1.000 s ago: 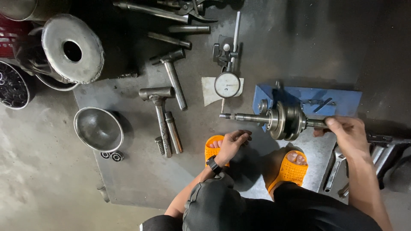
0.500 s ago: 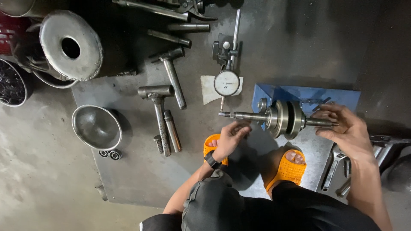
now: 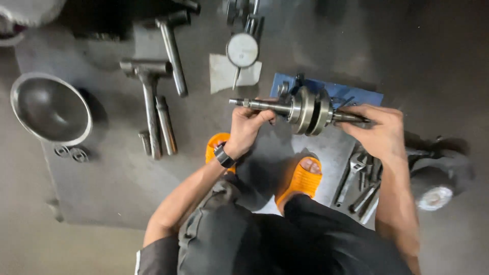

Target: The person places a shaft with attached bearings into a blue vise and uses a dial indicator to measure runout by rotating the shaft and observing the gauge. The person repeatedly repositions the shaft and adjusts the indicator throughout the clip.

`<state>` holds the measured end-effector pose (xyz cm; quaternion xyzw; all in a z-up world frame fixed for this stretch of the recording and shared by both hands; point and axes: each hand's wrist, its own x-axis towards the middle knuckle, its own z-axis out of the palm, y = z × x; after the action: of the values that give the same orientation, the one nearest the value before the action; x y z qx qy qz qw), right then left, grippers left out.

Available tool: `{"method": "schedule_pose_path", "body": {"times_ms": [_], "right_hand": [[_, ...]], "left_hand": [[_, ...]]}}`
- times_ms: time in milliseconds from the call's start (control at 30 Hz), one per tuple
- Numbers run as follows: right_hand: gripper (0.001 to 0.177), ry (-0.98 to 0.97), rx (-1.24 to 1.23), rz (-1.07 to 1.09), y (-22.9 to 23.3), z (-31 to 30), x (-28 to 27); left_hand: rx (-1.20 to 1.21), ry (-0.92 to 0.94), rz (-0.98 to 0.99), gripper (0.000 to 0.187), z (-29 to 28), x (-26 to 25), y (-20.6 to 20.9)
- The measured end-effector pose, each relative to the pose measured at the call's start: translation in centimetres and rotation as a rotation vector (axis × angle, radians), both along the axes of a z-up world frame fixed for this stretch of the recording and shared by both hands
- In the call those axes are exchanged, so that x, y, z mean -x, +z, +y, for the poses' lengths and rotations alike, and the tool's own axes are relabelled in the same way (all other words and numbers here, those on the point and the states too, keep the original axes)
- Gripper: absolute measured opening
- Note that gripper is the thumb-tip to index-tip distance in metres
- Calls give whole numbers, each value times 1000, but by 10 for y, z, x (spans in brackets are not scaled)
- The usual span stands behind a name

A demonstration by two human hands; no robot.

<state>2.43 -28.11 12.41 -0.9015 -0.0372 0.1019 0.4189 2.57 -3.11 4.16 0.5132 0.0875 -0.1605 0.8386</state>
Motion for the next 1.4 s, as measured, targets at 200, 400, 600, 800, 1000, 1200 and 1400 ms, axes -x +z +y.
{"method": "schedule_pose_path", "body": {"times_ms": [200, 400, 600, 800, 1000, 1200, 1400], "right_hand": [[25, 94, 155, -18, 82, 12, 25], [28, 421, 77, -51, 72, 85, 20], [12, 812, -134, -236, -8, 191, 30], [18, 1247, -4, -104, -47, 268, 86], [11, 1605, 370, 22, -102, 342, 132], [20, 1660, 381, -639, -153, 433, 131], [16, 1633, 397, -737, -176, 488, 125]], "left_hand": [[99, 47, -165, 22, 18, 24, 82], [299, 390, -193, 19, 62, 82, 127], [68, 971, -68, 20, 104, 171, 98], [86, 1295, 528, 42, 133, 263, 98], [301, 1518, 611, 39, 149, 346, -1], [407, 1698, 312, 36, 210, 356, -63], [479, 1679, 184, 20, 265, 350, -115]]}}
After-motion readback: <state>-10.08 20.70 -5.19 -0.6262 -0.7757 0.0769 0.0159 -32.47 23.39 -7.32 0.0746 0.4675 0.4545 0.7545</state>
